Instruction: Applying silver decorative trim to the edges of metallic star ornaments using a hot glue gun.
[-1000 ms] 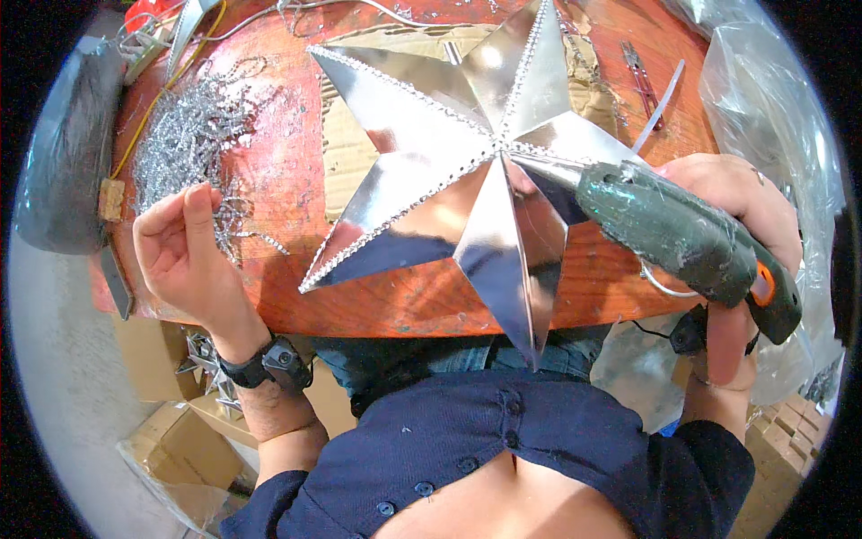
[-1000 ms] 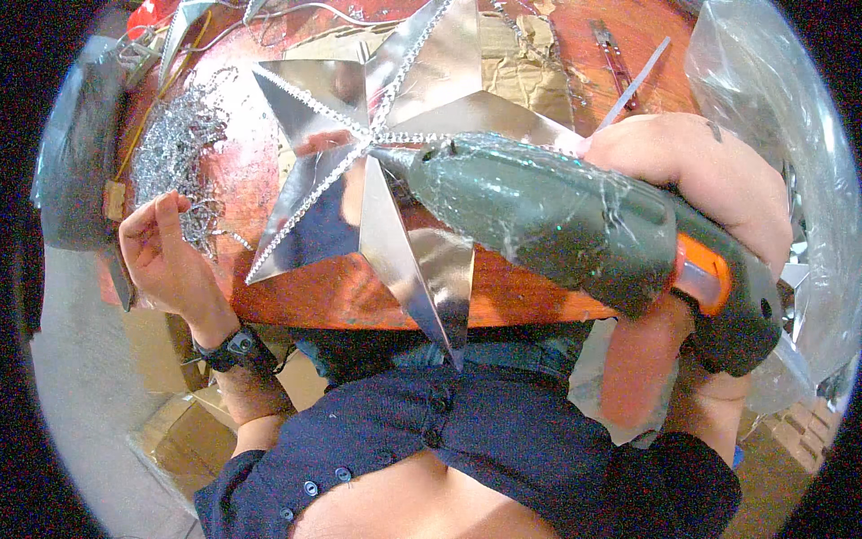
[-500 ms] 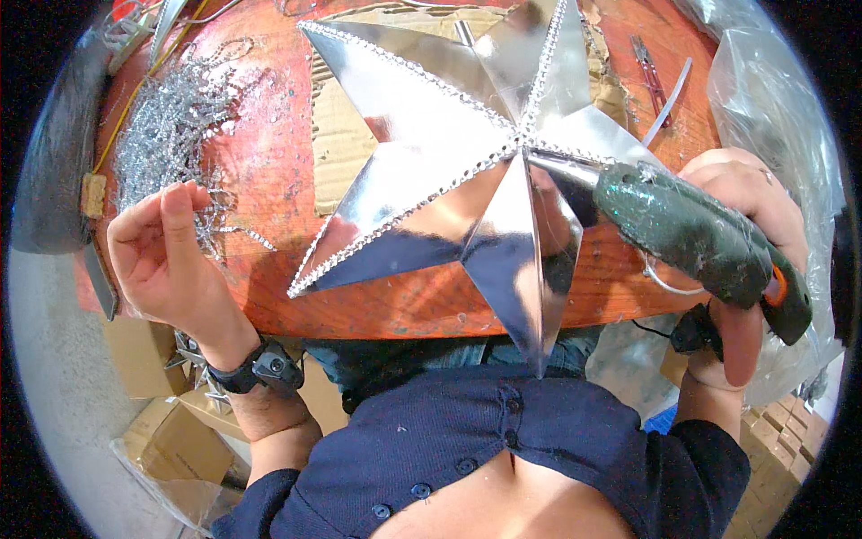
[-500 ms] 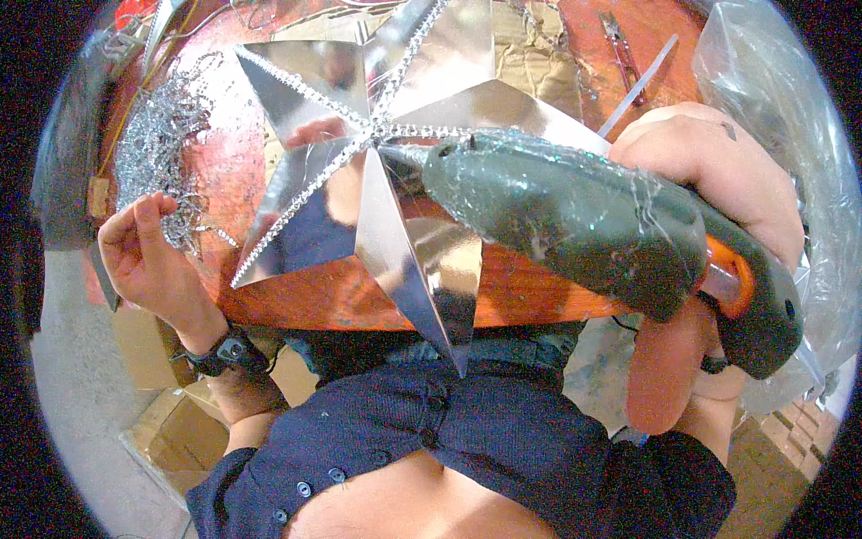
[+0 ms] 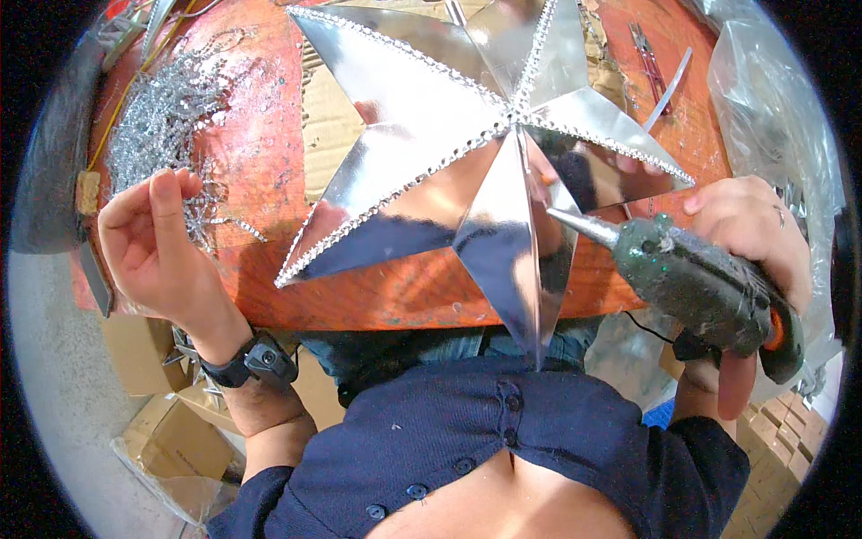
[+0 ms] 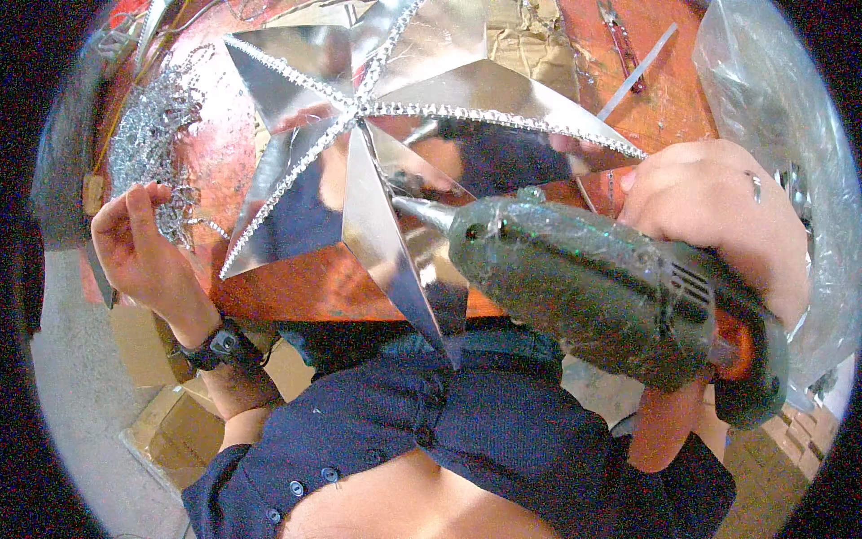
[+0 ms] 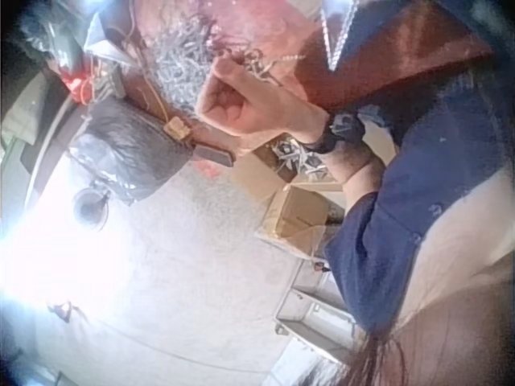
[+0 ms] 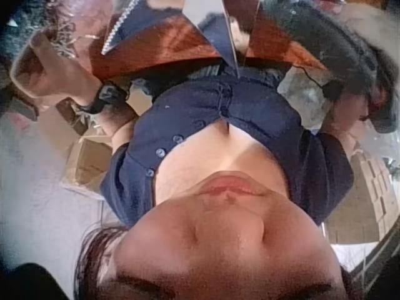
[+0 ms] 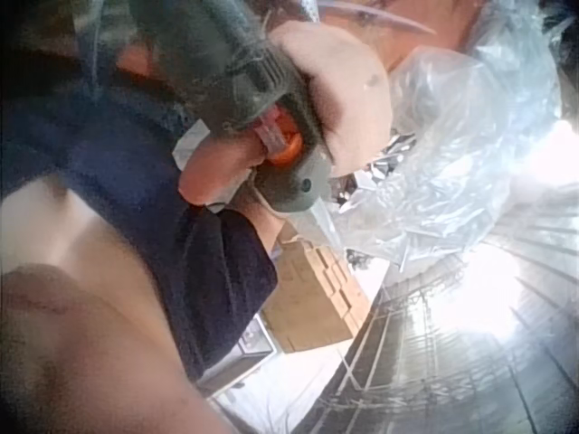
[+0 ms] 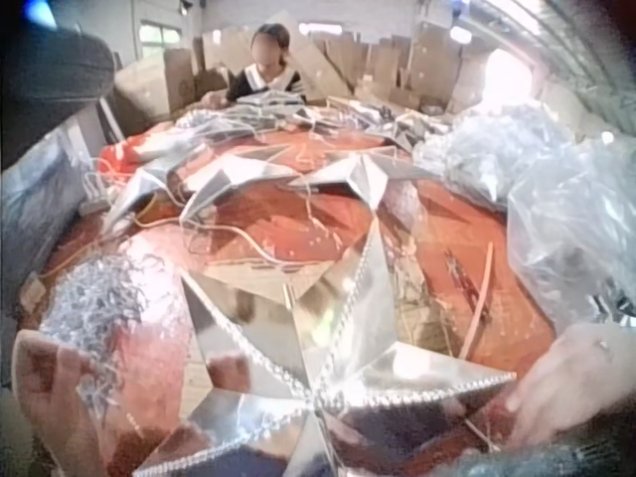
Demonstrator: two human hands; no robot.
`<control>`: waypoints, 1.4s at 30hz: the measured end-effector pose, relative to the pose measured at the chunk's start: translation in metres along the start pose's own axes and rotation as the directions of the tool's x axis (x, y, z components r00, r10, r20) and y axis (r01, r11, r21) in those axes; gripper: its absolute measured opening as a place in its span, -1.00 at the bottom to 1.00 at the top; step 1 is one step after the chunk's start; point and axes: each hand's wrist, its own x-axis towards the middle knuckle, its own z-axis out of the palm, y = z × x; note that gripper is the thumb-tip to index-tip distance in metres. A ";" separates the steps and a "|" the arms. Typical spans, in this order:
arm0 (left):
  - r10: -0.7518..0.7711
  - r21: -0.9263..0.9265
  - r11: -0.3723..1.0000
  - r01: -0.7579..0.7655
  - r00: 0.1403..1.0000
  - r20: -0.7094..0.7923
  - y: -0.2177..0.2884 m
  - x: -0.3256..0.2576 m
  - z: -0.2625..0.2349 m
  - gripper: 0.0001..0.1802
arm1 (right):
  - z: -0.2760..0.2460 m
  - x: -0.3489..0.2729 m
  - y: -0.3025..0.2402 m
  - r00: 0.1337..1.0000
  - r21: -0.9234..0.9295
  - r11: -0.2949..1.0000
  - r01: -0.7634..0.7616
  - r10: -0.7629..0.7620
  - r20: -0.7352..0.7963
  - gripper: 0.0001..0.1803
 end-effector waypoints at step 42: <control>0.004 -0.030 1.000 -0.002 0.997 0.081 -0.004 -0.002 0.004 -0.92 | 0.005 -0.044 -0.027 0.987 0.179 0.984 -0.018 -0.011 0.163 -0.10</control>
